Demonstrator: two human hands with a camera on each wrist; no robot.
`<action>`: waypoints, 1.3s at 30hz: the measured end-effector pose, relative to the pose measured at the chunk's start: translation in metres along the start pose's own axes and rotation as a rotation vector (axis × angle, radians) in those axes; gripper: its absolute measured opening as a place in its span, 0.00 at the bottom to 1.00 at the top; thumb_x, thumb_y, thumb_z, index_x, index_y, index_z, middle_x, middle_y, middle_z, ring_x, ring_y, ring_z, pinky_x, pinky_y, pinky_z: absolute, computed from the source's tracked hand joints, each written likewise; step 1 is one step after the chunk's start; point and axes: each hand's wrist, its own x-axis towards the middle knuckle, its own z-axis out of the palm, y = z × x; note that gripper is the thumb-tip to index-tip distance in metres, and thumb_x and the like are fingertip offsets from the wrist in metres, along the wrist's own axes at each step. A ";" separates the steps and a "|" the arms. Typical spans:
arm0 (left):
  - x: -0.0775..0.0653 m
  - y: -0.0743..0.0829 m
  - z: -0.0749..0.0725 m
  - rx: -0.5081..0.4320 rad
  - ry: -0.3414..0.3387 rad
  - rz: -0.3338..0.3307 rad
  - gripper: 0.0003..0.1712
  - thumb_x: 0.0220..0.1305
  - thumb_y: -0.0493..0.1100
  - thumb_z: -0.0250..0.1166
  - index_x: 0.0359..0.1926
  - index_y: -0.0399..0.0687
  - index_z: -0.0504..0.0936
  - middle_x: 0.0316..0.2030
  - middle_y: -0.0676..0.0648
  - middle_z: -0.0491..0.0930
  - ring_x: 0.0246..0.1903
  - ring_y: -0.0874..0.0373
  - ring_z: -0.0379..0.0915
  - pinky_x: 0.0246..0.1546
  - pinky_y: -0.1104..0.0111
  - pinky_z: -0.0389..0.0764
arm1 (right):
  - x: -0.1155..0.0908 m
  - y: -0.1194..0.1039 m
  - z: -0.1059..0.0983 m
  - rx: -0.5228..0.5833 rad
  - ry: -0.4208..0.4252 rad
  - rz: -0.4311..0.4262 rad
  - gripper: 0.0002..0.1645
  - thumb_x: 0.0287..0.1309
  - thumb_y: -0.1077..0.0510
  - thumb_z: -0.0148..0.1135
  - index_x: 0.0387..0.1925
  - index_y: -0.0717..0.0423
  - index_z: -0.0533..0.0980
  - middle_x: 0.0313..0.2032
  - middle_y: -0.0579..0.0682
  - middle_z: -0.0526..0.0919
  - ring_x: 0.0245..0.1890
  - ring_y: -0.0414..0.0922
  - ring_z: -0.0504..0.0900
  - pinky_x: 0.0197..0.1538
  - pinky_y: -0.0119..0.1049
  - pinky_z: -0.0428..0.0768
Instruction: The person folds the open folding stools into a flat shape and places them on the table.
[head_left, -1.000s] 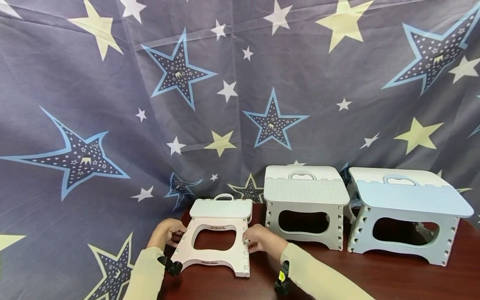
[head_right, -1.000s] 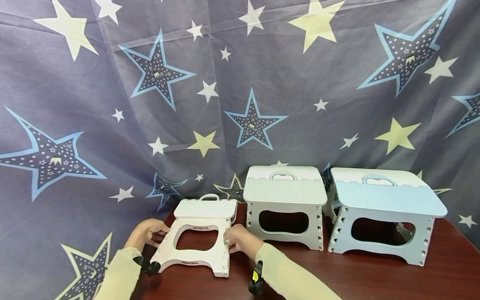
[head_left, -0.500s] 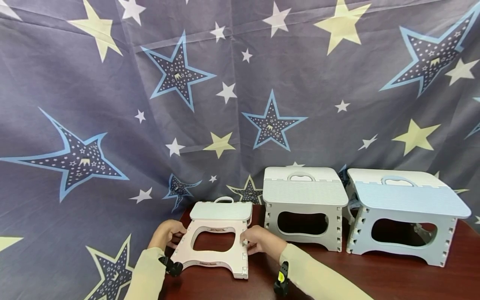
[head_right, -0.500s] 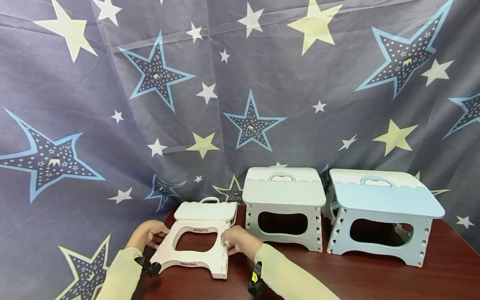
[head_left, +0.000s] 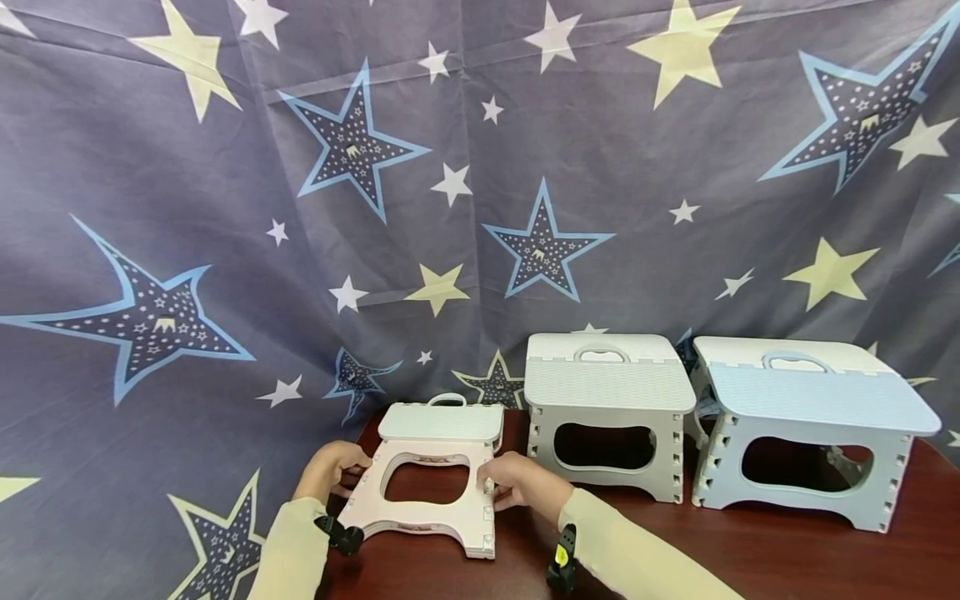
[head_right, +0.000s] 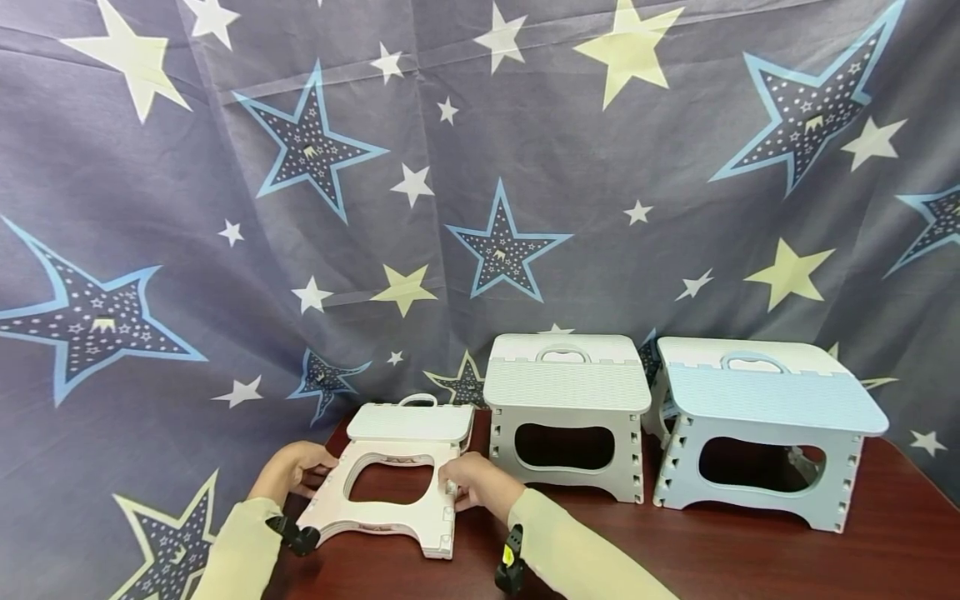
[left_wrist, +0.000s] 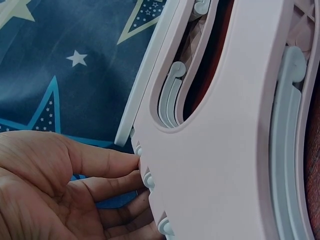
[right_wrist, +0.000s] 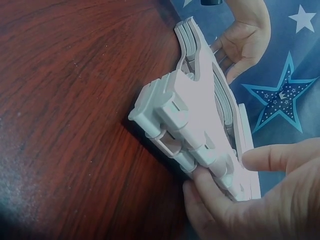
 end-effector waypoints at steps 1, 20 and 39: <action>0.000 0.000 0.000 0.000 0.000 0.001 0.08 0.69 0.35 0.58 0.41 0.31 0.74 0.36 0.39 0.74 0.37 0.49 0.76 0.44 0.54 0.87 | 0.000 0.000 0.000 0.002 -0.002 0.000 0.08 0.52 0.67 0.58 0.36 0.63 0.73 0.33 0.55 0.76 0.34 0.49 0.79 0.50 0.51 0.87; 0.002 0.003 0.001 0.021 -0.012 -0.005 0.11 0.69 0.36 0.57 0.45 0.28 0.73 0.38 0.38 0.76 0.40 0.48 0.76 0.46 0.54 0.86 | -0.004 0.000 0.000 0.043 -0.015 -0.004 0.18 0.56 0.65 0.57 0.48 0.70 0.72 0.41 0.59 0.76 0.40 0.54 0.79 0.55 0.56 0.84; 0.004 0.008 0.005 0.006 -0.012 -0.011 0.10 0.69 0.36 0.57 0.43 0.30 0.72 0.36 0.40 0.76 0.37 0.51 0.77 0.45 0.55 0.86 | -0.006 -0.001 0.001 0.063 0.014 -0.009 0.23 0.56 0.65 0.56 0.53 0.74 0.70 0.45 0.63 0.77 0.44 0.57 0.80 0.58 0.58 0.82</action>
